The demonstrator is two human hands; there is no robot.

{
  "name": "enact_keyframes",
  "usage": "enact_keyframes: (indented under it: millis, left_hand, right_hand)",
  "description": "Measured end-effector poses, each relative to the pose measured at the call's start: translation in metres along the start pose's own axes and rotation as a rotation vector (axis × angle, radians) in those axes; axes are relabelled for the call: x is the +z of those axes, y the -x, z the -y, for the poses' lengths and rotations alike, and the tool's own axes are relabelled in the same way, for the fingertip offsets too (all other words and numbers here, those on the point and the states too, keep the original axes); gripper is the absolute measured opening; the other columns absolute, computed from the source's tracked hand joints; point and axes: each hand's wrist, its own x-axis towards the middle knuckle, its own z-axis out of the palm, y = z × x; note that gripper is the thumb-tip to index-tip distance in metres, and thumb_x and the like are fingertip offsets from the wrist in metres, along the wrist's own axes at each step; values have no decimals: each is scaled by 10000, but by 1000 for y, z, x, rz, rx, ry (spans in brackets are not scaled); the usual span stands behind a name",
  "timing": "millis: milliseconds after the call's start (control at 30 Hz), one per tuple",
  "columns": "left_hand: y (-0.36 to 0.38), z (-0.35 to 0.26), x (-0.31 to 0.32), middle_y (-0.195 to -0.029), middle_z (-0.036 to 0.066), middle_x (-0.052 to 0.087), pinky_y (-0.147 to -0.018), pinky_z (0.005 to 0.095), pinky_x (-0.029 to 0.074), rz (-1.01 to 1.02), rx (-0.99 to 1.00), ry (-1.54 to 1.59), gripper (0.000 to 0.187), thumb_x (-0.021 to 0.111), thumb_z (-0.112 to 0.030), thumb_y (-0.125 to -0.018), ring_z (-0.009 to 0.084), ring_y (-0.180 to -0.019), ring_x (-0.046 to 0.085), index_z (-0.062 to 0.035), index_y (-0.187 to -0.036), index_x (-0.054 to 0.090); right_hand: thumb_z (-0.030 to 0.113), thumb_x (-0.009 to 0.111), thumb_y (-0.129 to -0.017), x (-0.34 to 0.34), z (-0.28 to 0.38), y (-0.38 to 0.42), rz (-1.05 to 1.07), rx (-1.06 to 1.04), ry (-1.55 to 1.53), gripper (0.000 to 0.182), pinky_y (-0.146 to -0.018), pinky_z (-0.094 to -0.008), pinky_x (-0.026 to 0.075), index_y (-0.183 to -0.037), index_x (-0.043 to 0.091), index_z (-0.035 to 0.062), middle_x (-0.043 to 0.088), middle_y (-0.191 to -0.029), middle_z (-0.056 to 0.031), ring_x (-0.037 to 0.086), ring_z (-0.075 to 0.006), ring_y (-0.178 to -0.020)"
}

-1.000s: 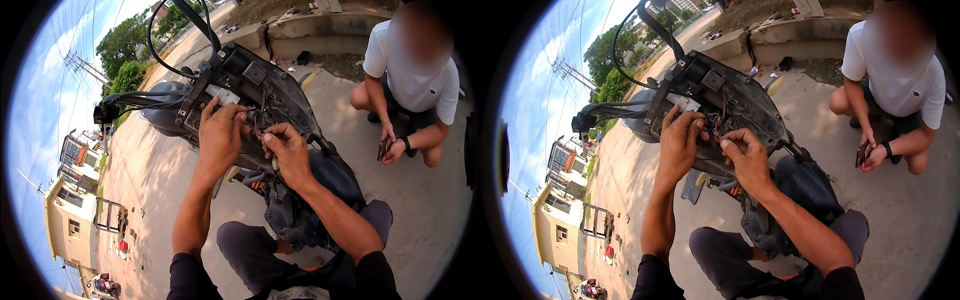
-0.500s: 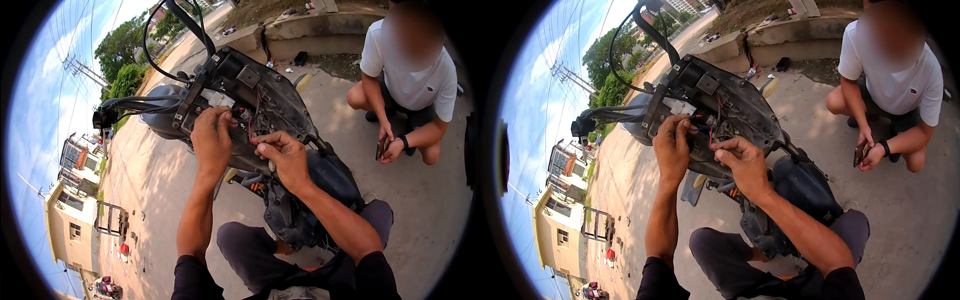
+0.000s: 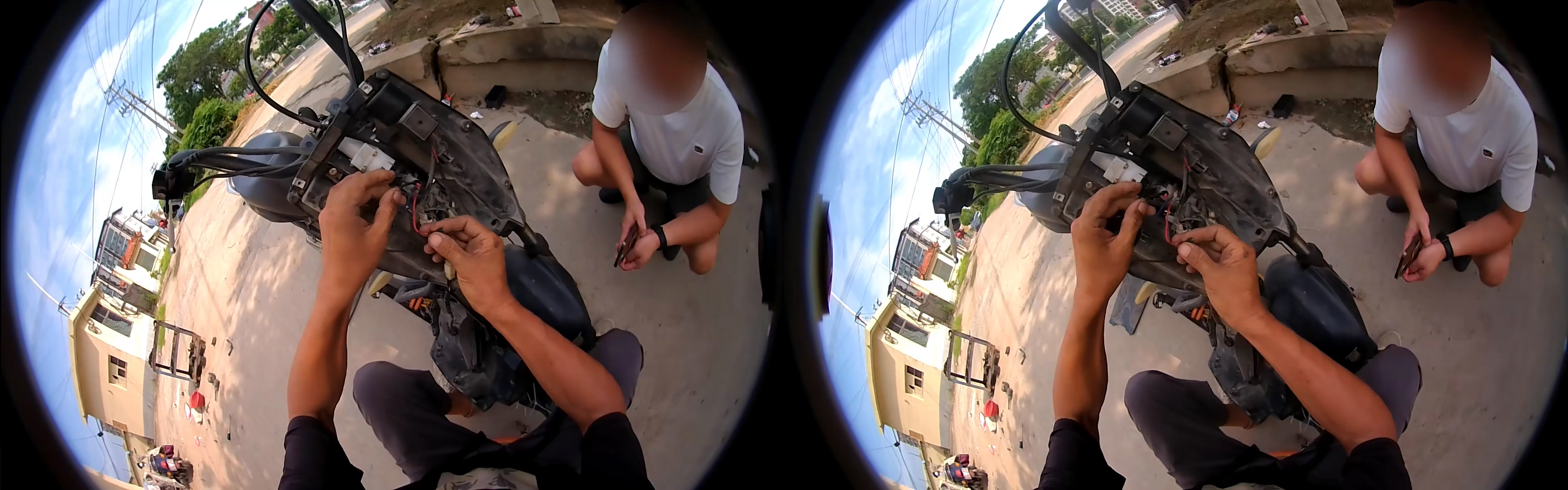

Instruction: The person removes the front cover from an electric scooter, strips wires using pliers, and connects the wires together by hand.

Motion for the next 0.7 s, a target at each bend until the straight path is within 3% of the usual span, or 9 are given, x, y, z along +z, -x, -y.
enact_keyframes:
  millis: [100,200,400,500,700]
  left_hand:
    - [0,13,-1,-945,60,824,-1092,379,488,27,148,-39,219,781,-60,-973,148,-941,760,-20,-1186,753]
    - [-4,7,-6,-997,34,809,-1132,454,460,60,219,-40,281,815,-58,-870,255,-1056,723,-92,-1146,771]
    - [-5,-3,-12,-925,-4,772,-1159,500,441,135,267,-111,374,864,-120,-818,230,-1033,716,-126,-1177,757]
    - [-1,-10,-15,-998,12,777,-1199,546,402,164,286,-194,413,885,-97,-781,241,-1085,722,-98,-1175,760]
    - [20,-14,-10,-1130,71,763,-1207,572,385,-18,370,-297,474,891,-59,-762,285,-1126,714,-78,-1205,724]
  right_hand:
    - [92,751,-1031,-3,0,-1,24,33,6,159,-793,-253,560,-1157,728,-1,781,-1098,-73,712,-105,-919]
    - [91,750,-1032,-4,2,-1,21,67,38,172,-794,-262,567,-1172,716,-3,784,-1154,-93,721,-129,-933]
    - [112,760,-1030,-6,3,0,40,68,67,192,-787,-269,572,-1180,705,7,779,-1139,-90,721,-132,-929]
    - [119,779,-1016,-7,5,1,47,80,70,216,-795,-254,559,-1183,693,12,776,-1111,-57,703,-98,-945]
    - [119,796,-1001,-6,8,3,38,74,97,263,-801,-233,547,-1209,669,18,768,-1102,-36,691,-73,-954]
